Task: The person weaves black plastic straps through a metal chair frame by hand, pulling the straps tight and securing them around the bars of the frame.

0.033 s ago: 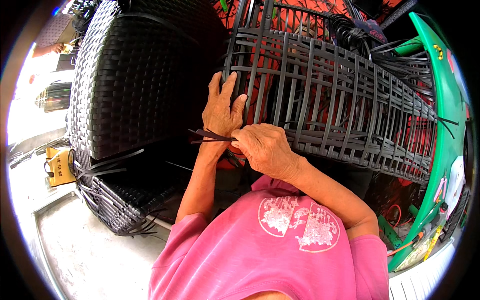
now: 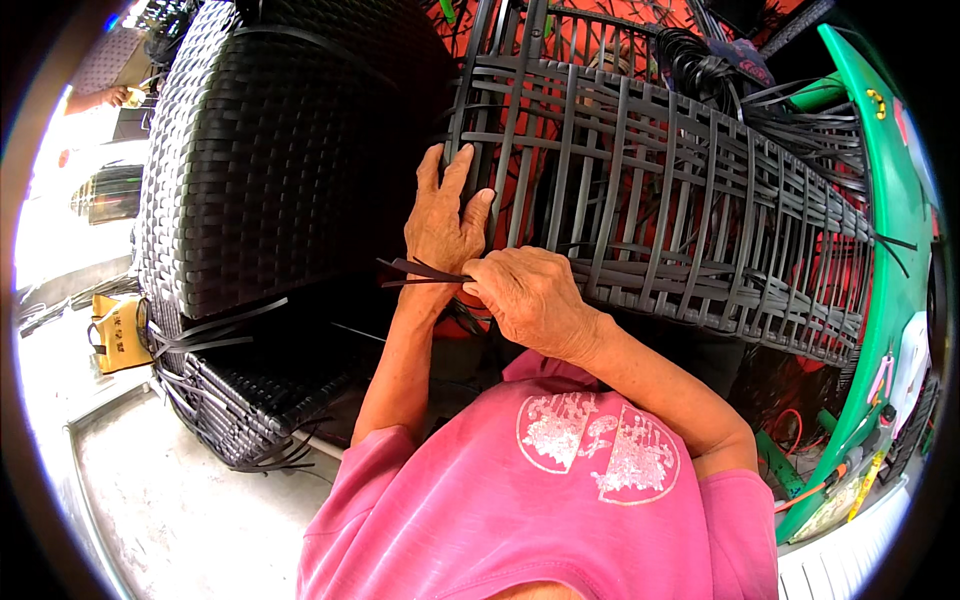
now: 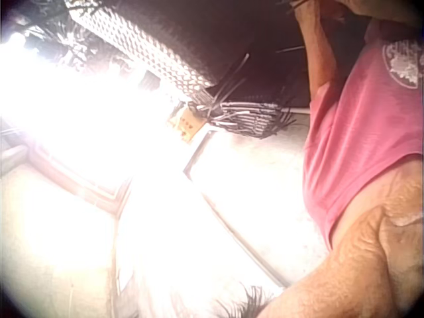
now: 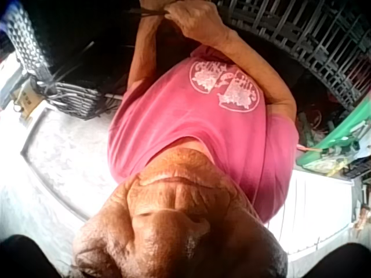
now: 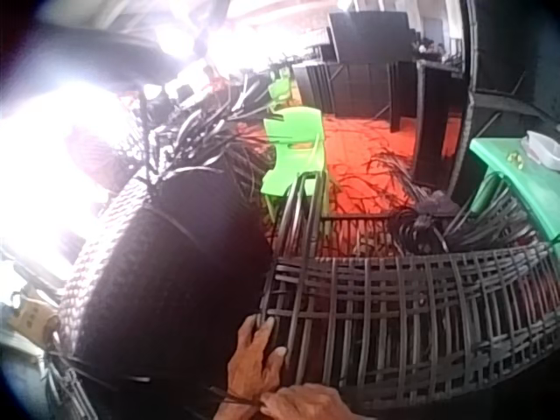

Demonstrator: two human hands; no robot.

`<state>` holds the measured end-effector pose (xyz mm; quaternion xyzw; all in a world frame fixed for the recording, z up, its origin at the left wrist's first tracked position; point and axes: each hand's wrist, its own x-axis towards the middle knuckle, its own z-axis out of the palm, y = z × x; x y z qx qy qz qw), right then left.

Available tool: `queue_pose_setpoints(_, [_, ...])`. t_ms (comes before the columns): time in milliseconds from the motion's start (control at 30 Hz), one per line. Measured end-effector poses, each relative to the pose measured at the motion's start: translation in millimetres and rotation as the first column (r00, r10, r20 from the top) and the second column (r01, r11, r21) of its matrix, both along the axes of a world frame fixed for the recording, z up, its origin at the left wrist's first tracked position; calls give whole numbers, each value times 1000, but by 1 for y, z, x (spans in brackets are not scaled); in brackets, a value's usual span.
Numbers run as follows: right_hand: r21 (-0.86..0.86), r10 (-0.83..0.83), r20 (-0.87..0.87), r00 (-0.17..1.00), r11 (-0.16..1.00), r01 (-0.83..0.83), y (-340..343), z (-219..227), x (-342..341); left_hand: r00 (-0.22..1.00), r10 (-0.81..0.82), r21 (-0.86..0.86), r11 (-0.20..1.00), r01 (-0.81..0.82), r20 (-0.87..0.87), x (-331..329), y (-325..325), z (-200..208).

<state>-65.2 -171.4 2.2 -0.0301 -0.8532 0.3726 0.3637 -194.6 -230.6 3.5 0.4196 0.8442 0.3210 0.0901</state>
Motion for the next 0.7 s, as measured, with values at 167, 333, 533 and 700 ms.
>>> queue_pose_setpoints(167, [9, -4, -5, 1000, 1000, 4, 0, 1, 0, 999, -10, 25, 1000, 11, -54, -1, -1, -2])
queue_pose_setpoints(333, [6, 2, 3, 1000, 1000, -2, 1, 0, 0, 997, -18, 38, 999, 21, -74, -3, -1, -6])
queue_pose_setpoints(533, [3, 7, 1, 1000, 1000, -7, 0, 0, 0, 1000, -3, 15, 1000, 3, -12, -2, -1, -3])
queue_pose_setpoints(700, [2, 9, 4, 1000, 1000, -9, 1, 1, 0, 999, -16, 28, 999, 18, -50, -2, -1, -3])
